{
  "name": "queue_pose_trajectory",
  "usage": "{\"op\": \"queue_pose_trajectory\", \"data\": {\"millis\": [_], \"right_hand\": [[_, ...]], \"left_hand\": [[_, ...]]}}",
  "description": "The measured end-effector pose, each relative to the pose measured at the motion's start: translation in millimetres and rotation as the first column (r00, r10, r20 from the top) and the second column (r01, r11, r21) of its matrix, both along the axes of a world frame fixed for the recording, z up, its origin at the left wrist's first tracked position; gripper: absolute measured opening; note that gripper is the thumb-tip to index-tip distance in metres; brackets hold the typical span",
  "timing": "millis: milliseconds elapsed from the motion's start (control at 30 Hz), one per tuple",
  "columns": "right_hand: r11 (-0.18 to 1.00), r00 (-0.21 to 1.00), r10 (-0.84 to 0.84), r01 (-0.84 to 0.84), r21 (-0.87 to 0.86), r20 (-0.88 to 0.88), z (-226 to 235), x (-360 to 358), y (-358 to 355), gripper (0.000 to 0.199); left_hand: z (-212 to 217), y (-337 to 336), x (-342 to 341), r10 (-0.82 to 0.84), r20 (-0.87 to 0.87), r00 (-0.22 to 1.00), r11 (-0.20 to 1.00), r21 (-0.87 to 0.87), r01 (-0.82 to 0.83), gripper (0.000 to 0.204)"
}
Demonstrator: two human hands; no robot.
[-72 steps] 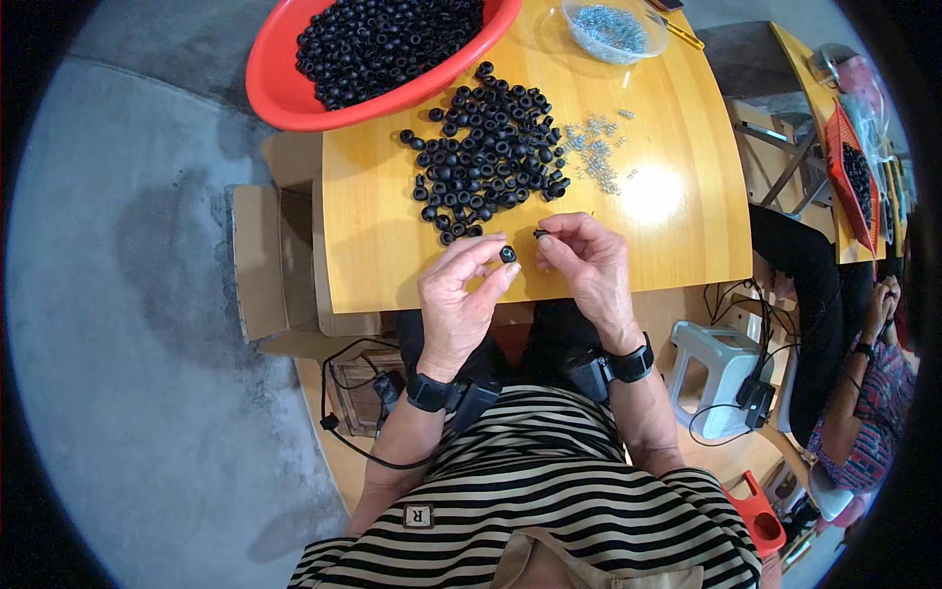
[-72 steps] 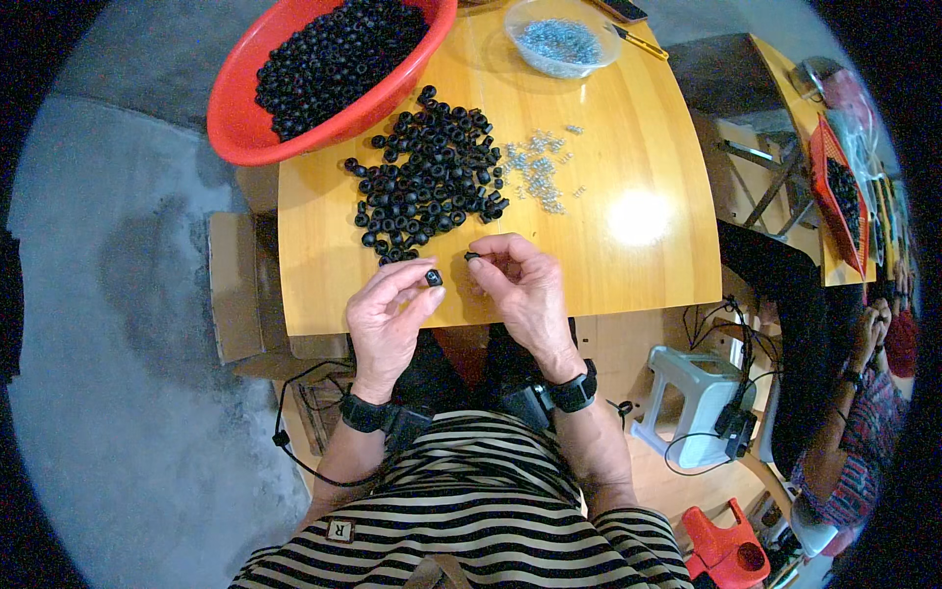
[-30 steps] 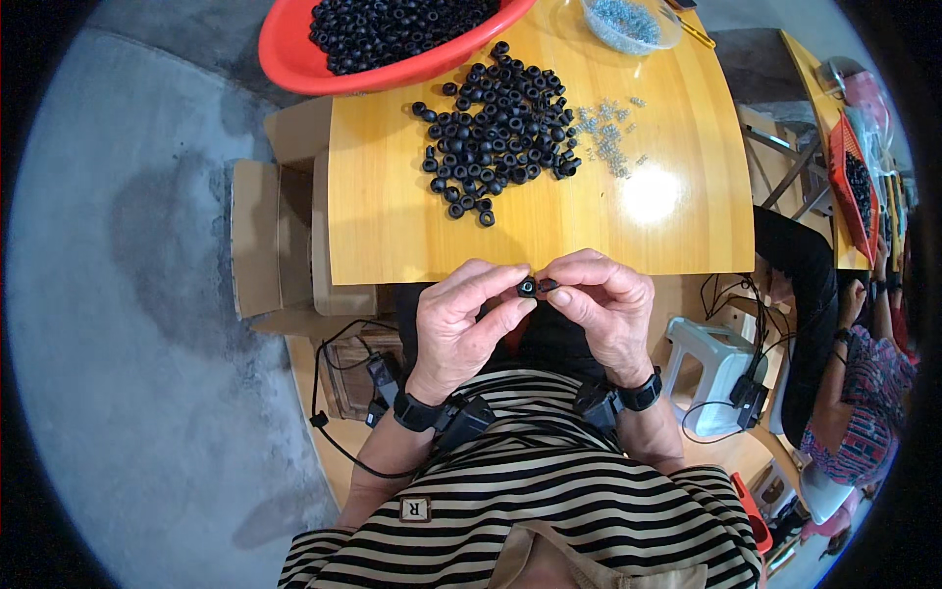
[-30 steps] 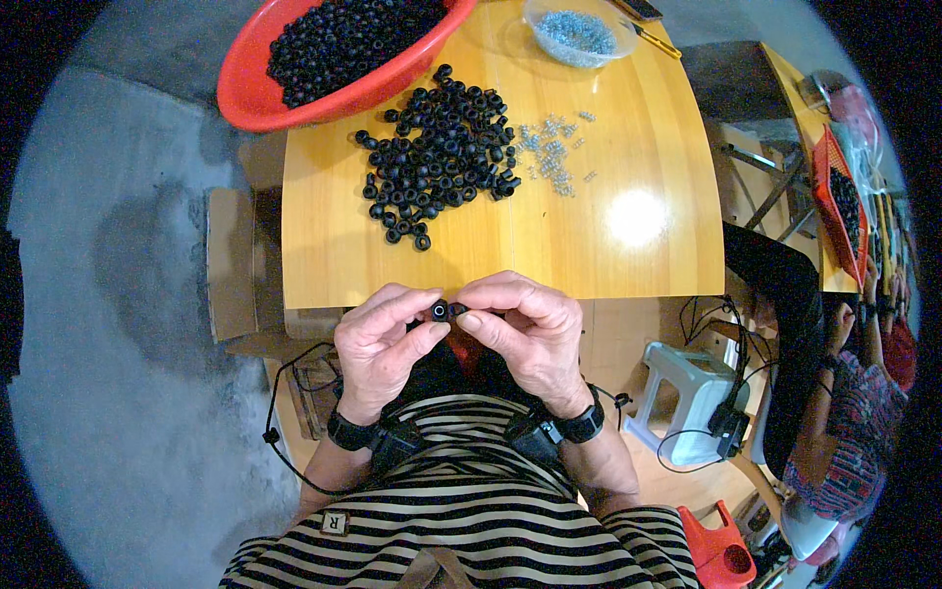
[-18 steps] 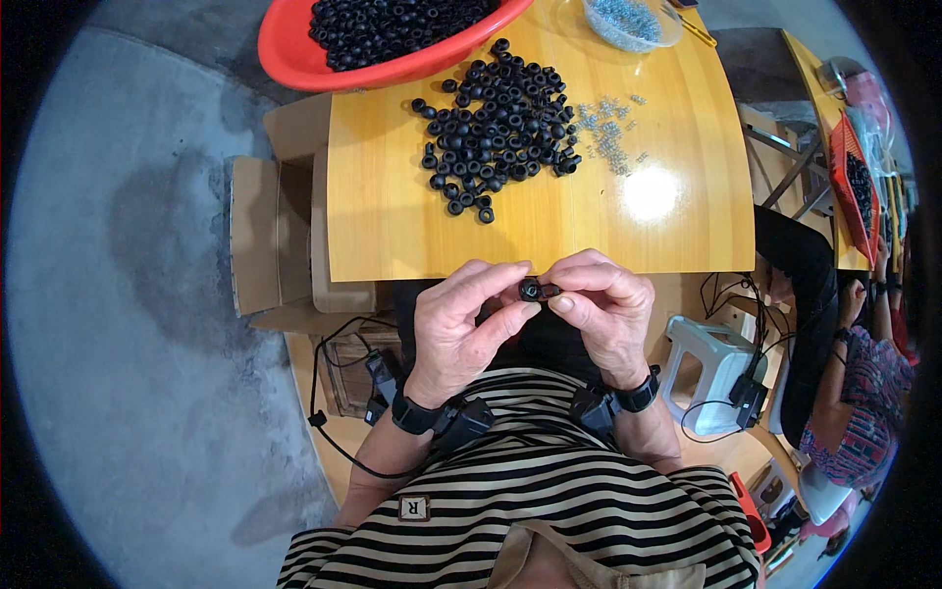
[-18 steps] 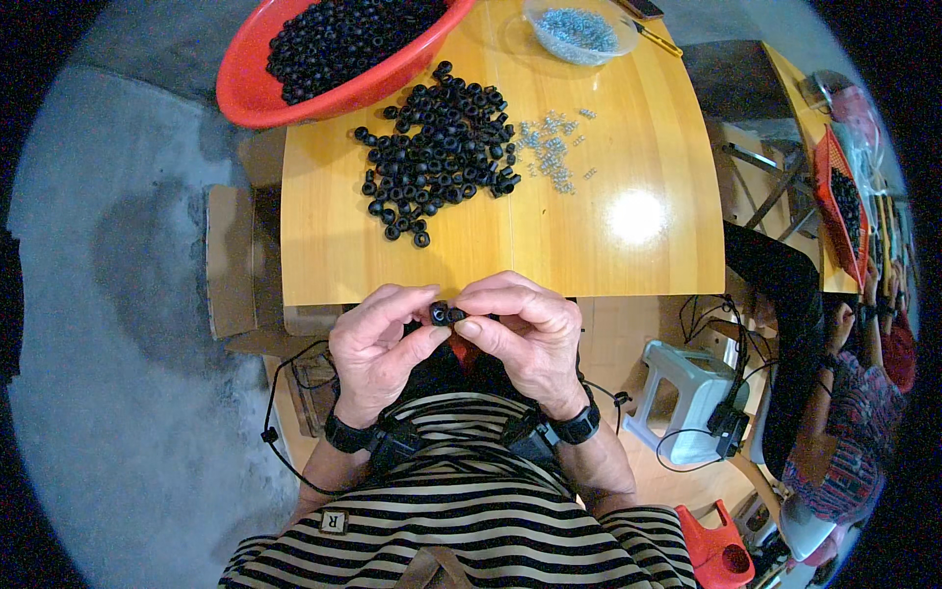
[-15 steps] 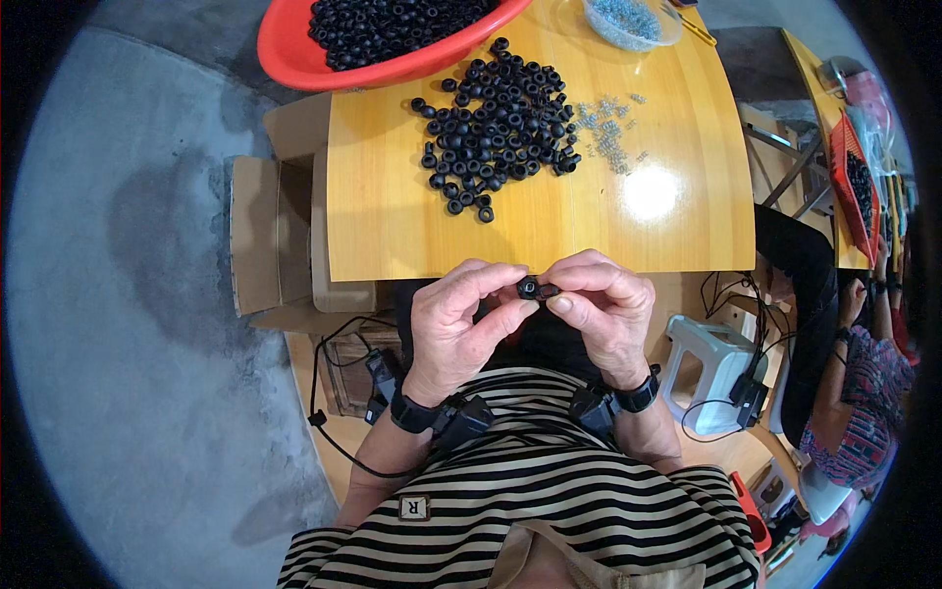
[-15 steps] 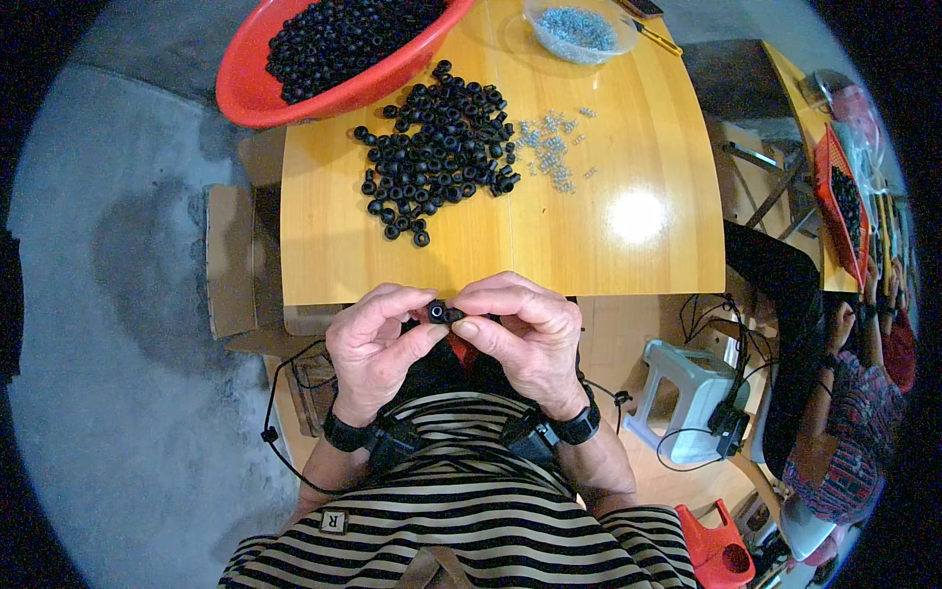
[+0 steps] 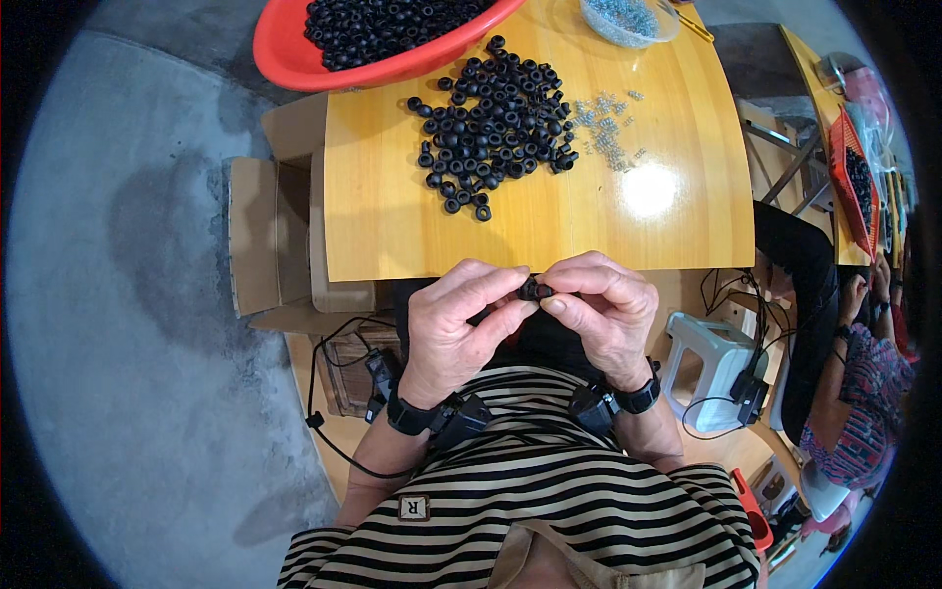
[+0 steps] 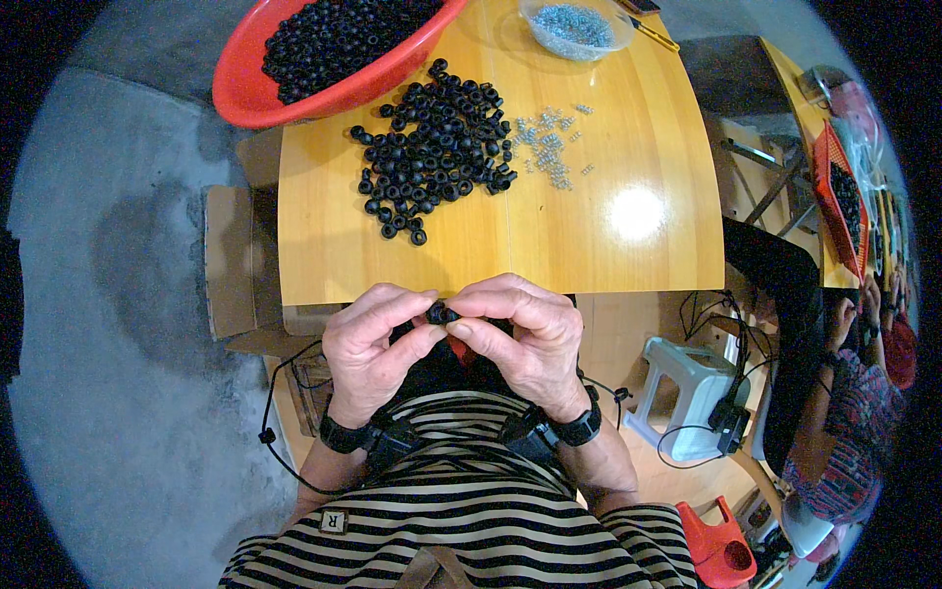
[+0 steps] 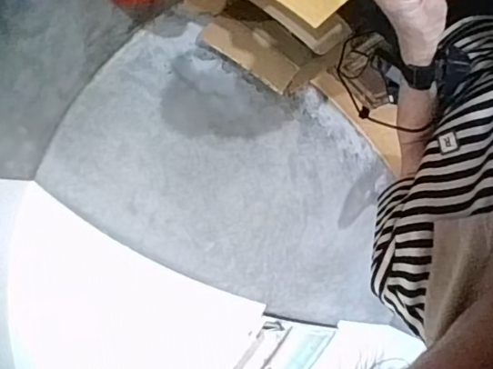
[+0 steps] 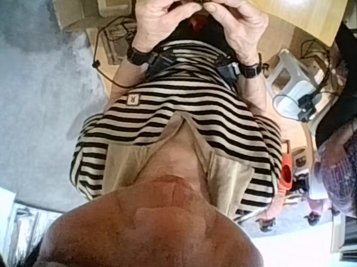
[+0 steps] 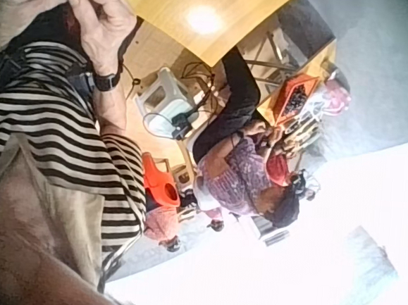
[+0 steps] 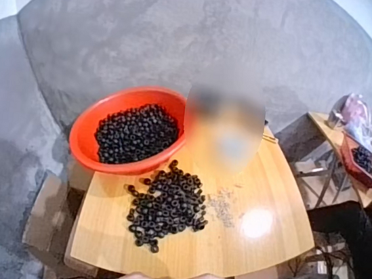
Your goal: Sorting small black circular components on a table and placing them into a cardboard box.
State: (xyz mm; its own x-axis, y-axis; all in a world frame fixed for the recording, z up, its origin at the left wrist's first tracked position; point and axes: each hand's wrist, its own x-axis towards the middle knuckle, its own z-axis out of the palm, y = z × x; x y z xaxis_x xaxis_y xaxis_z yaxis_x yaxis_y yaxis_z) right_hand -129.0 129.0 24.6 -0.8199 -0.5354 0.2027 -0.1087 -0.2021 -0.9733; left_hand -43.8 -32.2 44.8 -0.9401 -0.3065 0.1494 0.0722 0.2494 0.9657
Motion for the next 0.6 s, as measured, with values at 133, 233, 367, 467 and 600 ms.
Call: {"op": "queue_pose_trajectory", "data": {"millis": [133, 233, 367, 467, 600], "right_hand": [[0.998, 0.997, -0.001, 0.005, 0.056, -0.083, 0.3, -2.0, 1.2, 0.018], [0.998, 0.995, 0.011, -0.004, 0.067, -0.098, 1.3, -4.0, 1.7, 0.019], [0.997, 0.997, 0.052, -0.049, 0.06, -0.052, 2.5, -6.7, 4.1, 0.02], [0.998, 0.998, 0.057, -0.057, 0.037, 0.009, 2.4, -4.8, 5.1, 0.019], [0.998, 0.998, 0.06, -0.061, 0.021, 0.032, 4.6, -3.9, 6.5, 0.019]], "left_hand": [[1.7, 0.2, -1.3, -0.007, -0.008, 1.0, 1.0, -0.005, 0.007, 0.036], [2.0, -0.2, -1.6, -0.015, -0.009, 1.0, 1.0, -0.013, 0.015, 0.036], [4.3, 0.0, -1.3, -0.018, 0.016, 1.0, 0.999, -0.026, 0.018, 0.037], [1.5, -0.5, -1.5, -0.039, -0.009, 0.999, 0.999, -0.001, 0.039, 0.035], [5.8, 0.6, -0.8, -0.015, 0.018, 1.0, 0.999, 0.031, 0.014, 0.035]]}}
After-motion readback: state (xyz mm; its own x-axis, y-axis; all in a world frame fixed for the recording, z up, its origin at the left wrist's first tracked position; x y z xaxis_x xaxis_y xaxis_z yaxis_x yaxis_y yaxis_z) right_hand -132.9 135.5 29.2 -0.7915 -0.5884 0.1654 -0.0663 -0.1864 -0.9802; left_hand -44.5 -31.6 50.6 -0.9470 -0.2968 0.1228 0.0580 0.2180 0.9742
